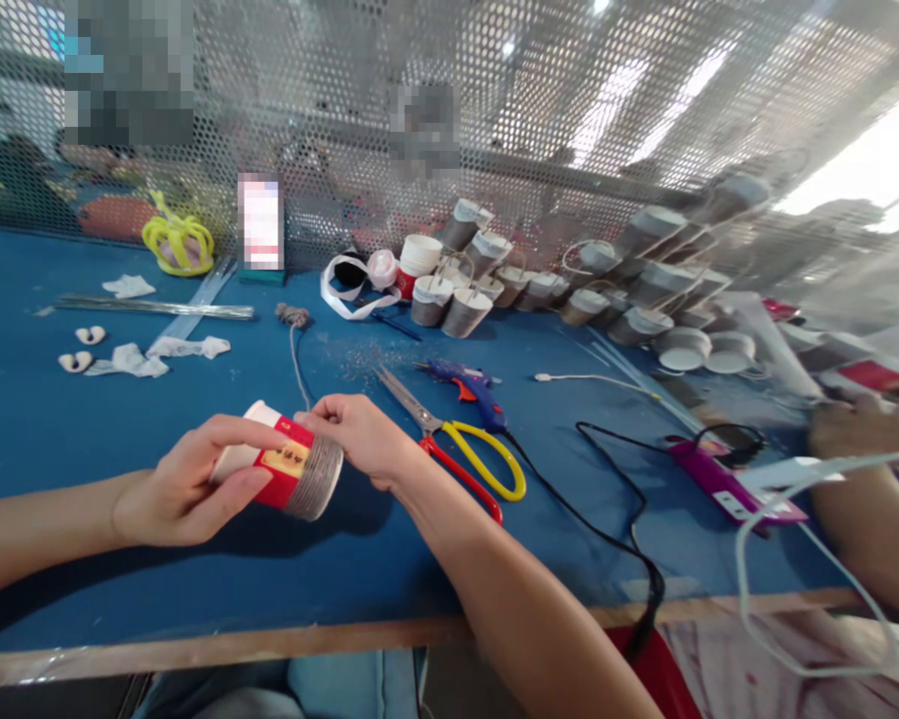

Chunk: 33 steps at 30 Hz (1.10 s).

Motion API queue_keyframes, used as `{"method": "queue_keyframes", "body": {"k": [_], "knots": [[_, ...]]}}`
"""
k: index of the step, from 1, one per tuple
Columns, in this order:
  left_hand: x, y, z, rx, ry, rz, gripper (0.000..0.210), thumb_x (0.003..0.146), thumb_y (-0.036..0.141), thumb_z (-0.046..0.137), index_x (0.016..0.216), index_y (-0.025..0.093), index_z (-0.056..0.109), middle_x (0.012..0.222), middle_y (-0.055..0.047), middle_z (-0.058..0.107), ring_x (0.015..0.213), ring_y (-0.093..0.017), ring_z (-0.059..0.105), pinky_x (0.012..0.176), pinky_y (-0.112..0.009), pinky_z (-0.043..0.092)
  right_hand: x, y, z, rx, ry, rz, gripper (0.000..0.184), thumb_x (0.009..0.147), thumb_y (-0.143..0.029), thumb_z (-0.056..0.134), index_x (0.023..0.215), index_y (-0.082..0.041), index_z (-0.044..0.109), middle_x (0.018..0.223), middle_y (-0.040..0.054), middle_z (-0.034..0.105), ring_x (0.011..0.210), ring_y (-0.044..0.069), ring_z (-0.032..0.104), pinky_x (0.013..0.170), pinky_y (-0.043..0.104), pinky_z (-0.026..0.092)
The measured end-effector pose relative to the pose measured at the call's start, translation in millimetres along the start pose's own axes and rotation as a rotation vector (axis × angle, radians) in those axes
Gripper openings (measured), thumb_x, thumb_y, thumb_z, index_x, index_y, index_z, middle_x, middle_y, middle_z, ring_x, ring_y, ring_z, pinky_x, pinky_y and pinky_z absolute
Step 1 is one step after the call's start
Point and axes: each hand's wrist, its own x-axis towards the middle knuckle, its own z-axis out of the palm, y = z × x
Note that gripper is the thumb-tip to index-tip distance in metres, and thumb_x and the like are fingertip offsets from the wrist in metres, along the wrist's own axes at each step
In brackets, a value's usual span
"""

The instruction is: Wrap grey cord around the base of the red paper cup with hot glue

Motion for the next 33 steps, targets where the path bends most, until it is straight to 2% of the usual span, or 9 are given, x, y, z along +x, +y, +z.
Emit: {"method": "queue_keyframes", "body": {"k": [13, 17, 21, 24, 26, 30, 33], "knots": [[0.4, 0.3, 0.5, -0.015, 0.004, 0.003, 0.021, 0.09, 0.016, 0.041, 0.111, 0.017, 0.043, 0.093, -0.007, 0.064, 0.071, -0.012, 0.065, 0.06, -0.019, 0.052, -1.7, -5.4, 3.3, 0.04, -0.025, 0.056, 0.03, 0.064, -0.045, 0.066, 0.063, -0.018, 0.053, 0.053, -0.0062, 0.048, 0.049, 0.006, 0.037, 0.046, 0.021, 0.027], [0.1, 0.5, 0.7, -0.042, -0.001, -0.043, 0.023, 0.089, 0.016, 0.043, 0.111, 0.018, 0.044, 0.093, -0.007, 0.064, 0.07, -0.012, 0.064, 0.056, -0.018, 0.051, -0.5, -4.6, 4.7, 0.015, -0.023, 0.067, 0.03, 0.063, -0.044, 0.067, 0.061, -0.017, 0.054, 0.053, -0.0056, 0.049, 0.047, 0.007, 0.038, 0.045, 0.022, 0.027], [-0.5, -3.8, 1.9, -0.038, 0.025, -0.091, 0.024, 0.089, 0.016, 0.043, 0.113, 0.018, 0.044, 0.096, -0.007, 0.063, 0.067, -0.011, 0.062, 0.055, -0.018, 0.05, -0.6, -10.5, -3.6, -0.058, 0.092, 0.032, 0.032, 0.07, -0.047, 0.063, 0.063, -0.017, 0.055, 0.052, -0.0054, 0.049, 0.046, 0.007, 0.038, 0.045, 0.022, 0.027], [0.3, -9.2, 1.9, -0.004, 0.061, -0.087, 0.026, 0.089, 0.015, 0.043, 0.115, 0.017, 0.043, 0.101, -0.008, 0.062, 0.078, -0.014, 0.064, 0.066, -0.021, 0.053, -7.2, -22.8, -16.5, -0.107, 0.197, -0.024, 0.036, 0.074, -0.051, 0.06, 0.062, -0.017, 0.055, 0.055, -0.0046, 0.051, 0.05, 0.007, 0.043, 0.048, 0.022, 0.033], [1.1, -12.8, 2.1, 0.012, 0.062, -0.076, 0.028, 0.09, 0.015, 0.043, 0.117, 0.017, 0.042, 0.106, -0.009, 0.061, 0.087, -0.016, 0.064, 0.074, -0.024, 0.053, -14.2, -30.2, -23.3, -0.123, 0.206, -0.044, 0.04, 0.074, -0.054, 0.059, 0.061, -0.017, 0.056, 0.056, -0.0029, 0.054, 0.054, 0.009, 0.047, 0.05, 0.023, 0.036], [0.5, -18.9, 5.0, 0.048, -0.006, -0.009, 0.029, 0.091, 0.016, 0.043, 0.12, 0.017, 0.041, 0.106, -0.011, 0.062, 0.09, -0.017, 0.065, 0.077, -0.026, 0.054, -23.9, -30.6, -23.6, 0.046, 0.161, -0.005, 0.039, 0.066, -0.053, 0.068, 0.064, -0.015, 0.057, 0.057, -0.0012, 0.057, 0.054, 0.01, 0.051, 0.046, 0.022, 0.038], [-1.4, -23.1, 8.2, 0.082, -0.077, 0.047, 0.028, 0.092, 0.017, 0.042, 0.119, 0.017, 0.042, 0.1, -0.01, 0.065, 0.088, -0.018, 0.065, 0.076, -0.028, 0.054, -22.8, -21.5, -16.9, 0.174, 0.182, -0.009, 0.038, 0.061, -0.049, 0.072, 0.072, -0.017, 0.054, 0.059, -0.0037, 0.056, 0.05, 0.008, 0.05, 0.046, 0.022, 0.039]]}}
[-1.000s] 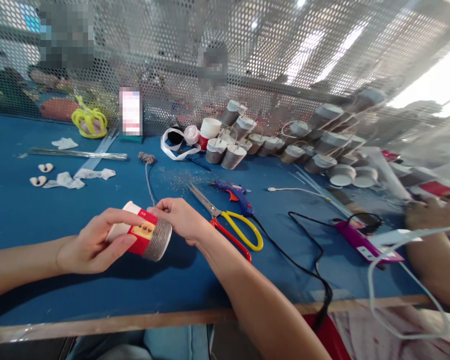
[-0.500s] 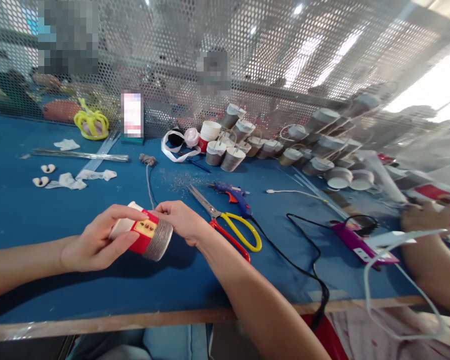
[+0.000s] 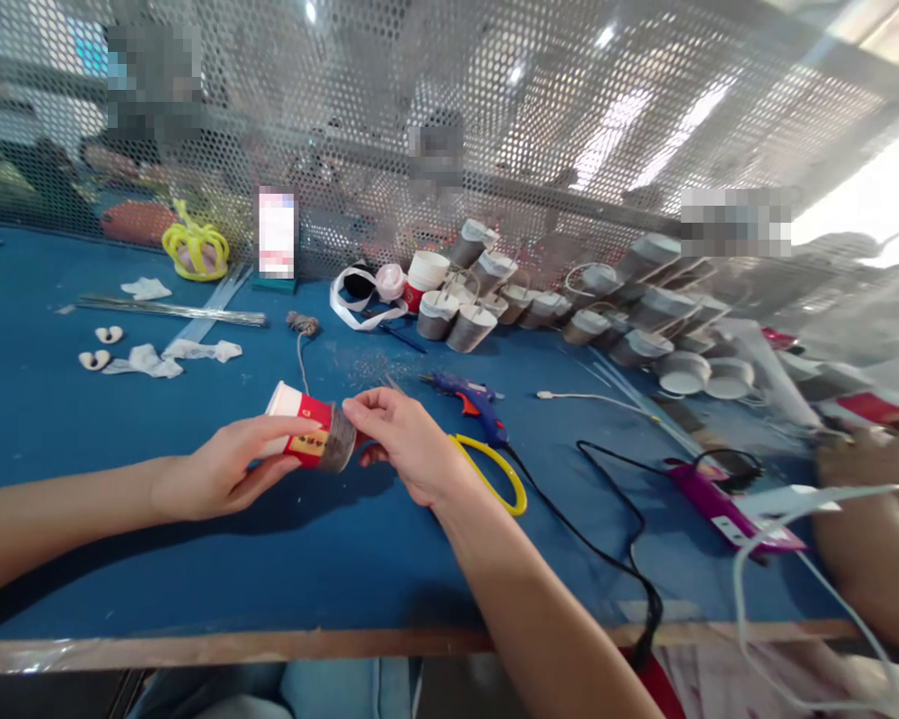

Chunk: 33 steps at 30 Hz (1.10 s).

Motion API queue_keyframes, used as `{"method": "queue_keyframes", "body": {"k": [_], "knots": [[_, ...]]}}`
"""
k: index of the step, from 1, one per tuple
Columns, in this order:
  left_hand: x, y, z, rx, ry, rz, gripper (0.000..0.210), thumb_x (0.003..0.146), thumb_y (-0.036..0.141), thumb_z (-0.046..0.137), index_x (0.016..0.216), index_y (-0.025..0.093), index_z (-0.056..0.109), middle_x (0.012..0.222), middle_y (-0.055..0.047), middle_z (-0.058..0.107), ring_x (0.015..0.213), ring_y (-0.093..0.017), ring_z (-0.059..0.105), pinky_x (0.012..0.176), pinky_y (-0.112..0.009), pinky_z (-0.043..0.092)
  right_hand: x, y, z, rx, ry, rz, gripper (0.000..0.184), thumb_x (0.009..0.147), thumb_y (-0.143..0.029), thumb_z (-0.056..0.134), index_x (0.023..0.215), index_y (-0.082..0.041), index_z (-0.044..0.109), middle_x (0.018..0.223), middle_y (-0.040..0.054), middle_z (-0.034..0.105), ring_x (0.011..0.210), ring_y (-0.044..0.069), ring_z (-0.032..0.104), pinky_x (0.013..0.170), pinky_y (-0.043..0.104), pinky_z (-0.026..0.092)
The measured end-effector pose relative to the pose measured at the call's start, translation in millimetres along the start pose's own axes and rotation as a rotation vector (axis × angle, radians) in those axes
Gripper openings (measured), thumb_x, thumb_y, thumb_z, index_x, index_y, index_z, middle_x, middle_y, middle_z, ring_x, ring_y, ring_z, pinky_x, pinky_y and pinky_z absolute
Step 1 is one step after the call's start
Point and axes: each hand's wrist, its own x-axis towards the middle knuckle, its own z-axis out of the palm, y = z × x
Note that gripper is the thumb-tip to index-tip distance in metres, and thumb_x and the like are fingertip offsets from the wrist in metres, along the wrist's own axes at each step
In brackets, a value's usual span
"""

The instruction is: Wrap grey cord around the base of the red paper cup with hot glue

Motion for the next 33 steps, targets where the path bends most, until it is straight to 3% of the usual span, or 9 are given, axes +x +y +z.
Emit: {"method": "queue_keyframes", "body": {"k": [3, 8, 12, 16, 18, 22, 25, 29, 33], "knots": [[-0.8, -2.5, 1.6, -0.04, -0.031, -0.056, 0.031, 0.091, 0.017, 0.043, 0.122, 0.017, 0.04, 0.106, -0.011, 0.063, 0.092, -0.019, 0.064, 0.079, -0.03, 0.053, 2.8, 9.1, 4.4, 0.062, 0.061, -0.072, 0.037, 0.062, -0.047, 0.07, 0.078, -0.019, 0.052, 0.06, -0.0062, 0.054, 0.051, 0.007, 0.05, 0.051, 0.023, 0.041], [3.4, -2.9, 1.1, -0.292, 0.015, -0.434, 0.036, 0.088, 0.026, 0.049, 0.122, 0.015, 0.041, 0.108, -0.011, 0.06, 0.085, -0.017, 0.062, 0.072, -0.026, 0.053, 2.0, 18.2, 8.8, 0.06, 0.134, -0.182, 0.029, 0.064, -0.04, 0.07, 0.077, -0.019, 0.053, 0.059, -0.0063, 0.053, 0.052, 0.007, 0.047, 0.052, 0.023, 0.04], [6.9, -2.2, 1.5, -0.473, 0.008, -0.592, 0.029, 0.089, 0.025, 0.045, 0.117, 0.015, 0.044, 0.1, -0.006, 0.061, 0.077, -0.013, 0.06, 0.068, -0.023, 0.052, -2.6, 19.8, 10.2, -0.132, 0.134, -0.261, 0.022, 0.071, -0.037, 0.065, 0.083, -0.02, 0.057, 0.066, -0.0026, 0.056, 0.058, 0.011, 0.051, 0.056, 0.026, 0.043], [7.2, -0.3, 0.7, -0.457, -0.007, -0.548, 0.026, 0.089, 0.024, 0.045, 0.114, 0.015, 0.046, 0.1, -0.006, 0.061, 0.081, -0.014, 0.06, 0.072, -0.025, 0.052, -5.4, 16.2, 7.4, -0.49, 0.211, -0.409, 0.018, 0.084, -0.036, 0.05, 0.085, -0.021, 0.061, 0.087, 0.0053, 0.063, 0.08, 0.018, 0.056, 0.076, 0.034, 0.045], [6.9, 1.2, 0.0, -0.426, -0.028, -0.502, 0.025, 0.089, 0.023, 0.045, 0.113, 0.016, 0.047, 0.102, -0.007, 0.062, 0.086, -0.015, 0.061, 0.075, -0.027, 0.051, -5.4, 15.5, 6.7, -0.558, 0.175, -0.464, 0.025, 0.089, -0.037, 0.043, 0.085, -0.021, 0.061, 0.093, 0.0072, 0.063, 0.089, 0.02, 0.056, 0.083, 0.035, 0.043], [6.4, 4.0, -0.7, -0.43, -0.099, -0.463, 0.027, 0.09, 0.019, 0.042, 0.116, 0.016, 0.047, 0.104, -0.007, 0.063, 0.089, -0.016, 0.062, 0.08, -0.029, 0.051, -4.8, 16.7, 10.0, -0.517, 0.048, -0.504, 0.041, 0.092, -0.047, 0.031, 0.097, -0.019, 0.061, 0.104, 0.0096, 0.061, 0.101, 0.02, 0.055, 0.091, 0.035, 0.04], [5.9, 4.8, -0.2, -0.415, -0.124, -0.463, 0.027, 0.088, 0.016, 0.042, 0.114, 0.015, 0.049, 0.103, -0.008, 0.063, 0.089, -0.016, 0.062, 0.08, -0.03, 0.05, -5.0, 16.3, 13.8, -0.431, -0.023, -0.45, 0.053, 0.091, -0.056, 0.025, 0.103, -0.02, 0.061, 0.112, 0.0088, 0.06, 0.109, 0.02, 0.053, 0.097, 0.035, 0.036], [5.1, 5.0, 1.1, -0.416, -0.116, -0.532, 0.022, 0.085, 0.016, 0.044, 0.106, 0.014, 0.052, 0.089, -0.005, 0.066, 0.071, -0.014, 0.063, 0.064, -0.024, 0.051, -4.6, 14.9, 15.9, -0.344, -0.127, -0.373, 0.06, 0.089, -0.061, 0.022, 0.106, -0.021, 0.063, 0.115, 0.0068, 0.061, 0.111, 0.019, 0.053, 0.099, 0.035, 0.035], [5.8, 6.1, 1.2, -0.417, -0.109, -0.616, 0.016, 0.084, 0.019, 0.046, 0.099, 0.015, 0.051, 0.066, 0.002, 0.064, 0.052, -0.009, 0.058, 0.049, -0.018, 0.045, -4.9, 13.9, 10.9, -0.317, -0.06, -0.323, 0.061, 0.087, -0.064, 0.025, 0.103, -0.022, 0.065, 0.114, 0.006, 0.064, 0.107, 0.021, 0.056, 0.097, 0.037, 0.038]]}}
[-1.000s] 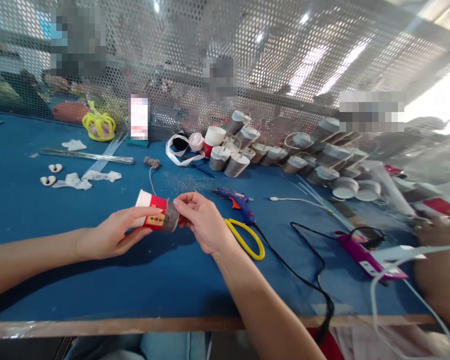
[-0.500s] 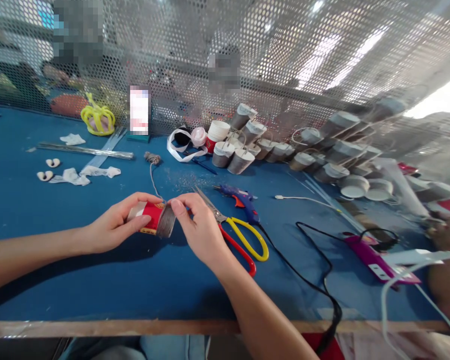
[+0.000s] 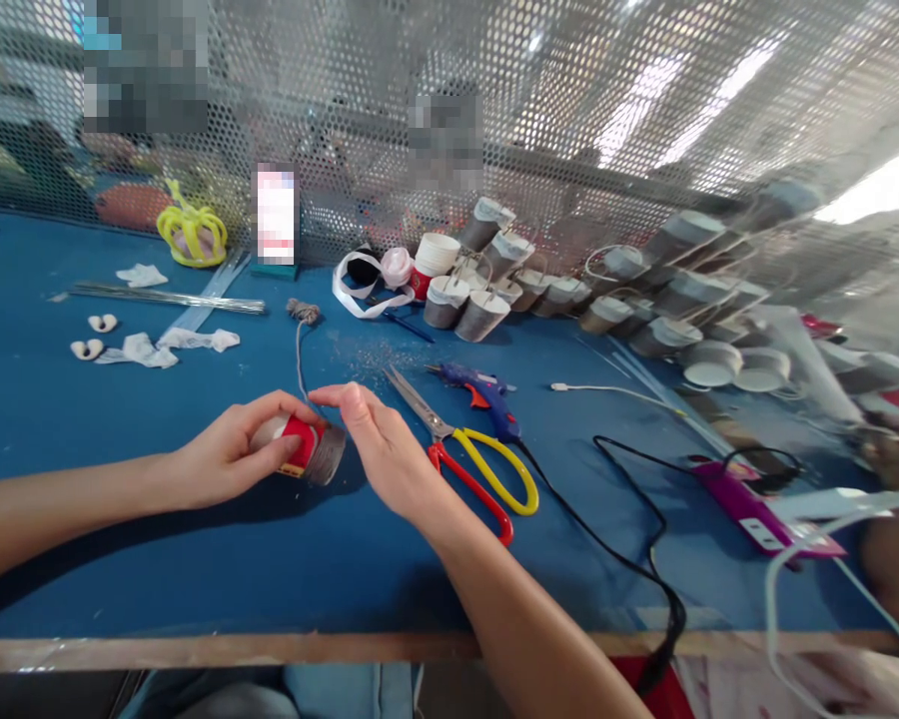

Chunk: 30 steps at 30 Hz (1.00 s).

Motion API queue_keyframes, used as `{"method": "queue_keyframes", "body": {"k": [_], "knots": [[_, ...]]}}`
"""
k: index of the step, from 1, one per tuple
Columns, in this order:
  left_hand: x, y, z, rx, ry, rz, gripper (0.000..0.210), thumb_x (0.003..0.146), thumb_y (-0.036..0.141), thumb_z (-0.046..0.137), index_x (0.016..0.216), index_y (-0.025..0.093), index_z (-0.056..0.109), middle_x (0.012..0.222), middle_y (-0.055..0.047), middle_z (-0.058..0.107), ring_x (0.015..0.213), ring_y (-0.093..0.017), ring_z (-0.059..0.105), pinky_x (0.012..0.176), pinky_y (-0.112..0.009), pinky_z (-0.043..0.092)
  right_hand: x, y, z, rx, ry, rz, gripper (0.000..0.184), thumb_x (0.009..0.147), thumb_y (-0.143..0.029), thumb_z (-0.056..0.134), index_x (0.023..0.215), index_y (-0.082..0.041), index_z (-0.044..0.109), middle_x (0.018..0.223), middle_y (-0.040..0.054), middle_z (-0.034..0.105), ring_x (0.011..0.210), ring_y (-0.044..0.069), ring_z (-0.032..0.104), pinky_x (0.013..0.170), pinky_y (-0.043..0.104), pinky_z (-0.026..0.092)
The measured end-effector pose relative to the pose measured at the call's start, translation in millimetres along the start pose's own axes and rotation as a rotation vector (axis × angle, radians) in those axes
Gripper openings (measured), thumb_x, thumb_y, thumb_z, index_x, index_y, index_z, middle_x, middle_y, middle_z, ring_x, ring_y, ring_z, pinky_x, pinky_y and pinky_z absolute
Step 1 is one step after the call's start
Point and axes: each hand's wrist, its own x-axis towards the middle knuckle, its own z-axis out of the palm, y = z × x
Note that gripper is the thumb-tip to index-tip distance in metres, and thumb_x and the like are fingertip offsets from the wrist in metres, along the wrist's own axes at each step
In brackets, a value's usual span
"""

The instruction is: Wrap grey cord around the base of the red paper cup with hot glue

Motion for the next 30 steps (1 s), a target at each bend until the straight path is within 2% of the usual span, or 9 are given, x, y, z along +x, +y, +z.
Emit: {"method": "queue_keyframes", "body": {"k": [6, 10, 13, 15, 19, 21, 24, 26, 30], "knots": [[-0.7, 0.0, -1.0, 0.177, 0.068, -0.024, 0.017, 0.089, 0.027, 0.04, 0.094, 0.015, 0.052, 0.05, 0.006, 0.055, 0.043, -0.008, 0.05, 0.046, -0.017, 0.04, -7.6, -7.6, -51.9, 0.06, 0.329, 0.045, 0.058, 0.083, -0.066, 0.032, 0.09, -0.018, 0.064, 0.102, 0.0115, 0.067, 0.095, 0.021, 0.062, 0.082, 0.036, 0.049], [-0.8, -3.2, -1.9, 0.247, 0.103, -0.034, 0.02, 0.09, 0.029, 0.039, 0.096, 0.016, 0.054, 0.072, -0.001, 0.068, 0.059, -0.011, 0.06, 0.054, -0.02, 0.045, -10.0, 2.5, -103.3, -0.458, 0.672, 0.172, 0.044, 0.091, -0.045, 0.026, 0.095, -0.016, 0.059, 0.101, 0.0122, 0.066, 0.089, 0.02, 0.063, 0.075, 0.034, 0.049], [-0.8, -4.8, -2.7, 0.274, 0.105, -0.053, 0.022, 0.089, 0.029, 0.039, 0.096, 0.016, 0.055, 0.081, -0.004, 0.07, 0.065, -0.013, 0.063, 0.056, -0.022, 0.047, -5.3, 24.8, -125.5, -0.627, 0.583, 0.37, 0.019, 0.078, -0.031, 0.055, 0.067, -0.017, 0.062, 0.066, 0.0068, 0.065, 0.073, 0.025, 0.062, 0.068, 0.036, 0.045], [-0.7, -5.6, -3.0, 0.29, 0.091, -0.058, 0.022, 0.09, 0.03, 0.039, 0.097, 0.016, 0.055, 0.082, -0.004, 0.07, 0.065, -0.014, 0.063, 0.056, -0.023, 0.048, 0.9, 40.5, -130.4, -0.689, 0.475, 0.476, 0.02, 0.072, -0.022, 0.064, 0.053, -0.018, 0.058, 0.051, 0.0024, 0.057, 0.065, 0.023, 0.061, 0.065, 0.034, 0.044], [0.2, -7.1, -4.0, 0.324, 0.078, -0.031, 0.023, 0.09, 0.03, 0.039, 0.104, 0.016, 0.051, 0.089, -0.007, 0.07, 0.068, -0.016, 0.066, 0.06, -0.025, 0.049, 13.8, 61.6, -130.3, -0.721, 0.386, 0.6, 0.013, 0.083, -0.028, 0.06, 0.08, -0.015, 0.062, 0.08, 0.0018, 0.063, 0.073, 0.015, 0.06, 0.068, 0.031, 0.049], [0.9, -7.1, -4.5, 0.337, 0.079, -0.024, 0.022, 0.09, 0.029, 0.039, 0.104, 0.016, 0.05, 0.087, -0.007, 0.07, 0.066, -0.016, 0.065, 0.059, -0.025, 0.049, 16.8, 65.2, -129.8, -0.702, 0.423, 0.61, 0.011, 0.081, -0.027, 0.061, 0.078, -0.016, 0.06, 0.08, 0.0024, 0.063, 0.077, 0.016, 0.06, 0.069, 0.031, 0.048], [1.6, -6.2, -4.9, 0.353, 0.073, -0.024, 0.021, 0.091, 0.028, 0.038, 0.103, 0.016, 0.05, 0.081, -0.005, 0.07, 0.059, -0.014, 0.063, 0.055, -0.023, 0.047, 15.6, 59.4, -127.3, -0.607, 0.519, 0.56, 0.02, 0.063, -0.014, 0.069, 0.058, -0.021, 0.05, 0.054, 0.0004, 0.055, 0.071, 0.023, 0.061, 0.065, 0.033, 0.045], [1.6, -6.1, -4.9, 0.351, 0.067, -0.019, 0.022, 0.092, 0.028, 0.035, 0.102, 0.016, 0.05, 0.078, -0.004, 0.069, 0.058, -0.013, 0.062, 0.054, -0.023, 0.047, 11.6, 46.9, -122.2, -0.482, 0.549, 0.496, 0.019, 0.06, -0.013, 0.065, 0.063, -0.022, 0.049, 0.053, -0.0014, 0.054, 0.062, 0.021, 0.059, 0.061, 0.033, 0.044], [1.5, -8.0, -5.8, 0.33, 0.017, 0.05, 0.024, 0.094, 0.027, 0.031, 0.103, 0.015, 0.049, 0.083, -0.005, 0.069, 0.063, -0.012, 0.063, 0.057, -0.022, 0.049, -0.5, 8.5, -104.0, -0.203, 0.433, 0.384, 0.015, 0.064, -0.029, 0.063, 0.069, -0.021, 0.051, 0.06, 0.0, 0.057, 0.052, 0.013, 0.054, 0.052, 0.028, 0.044]]}}
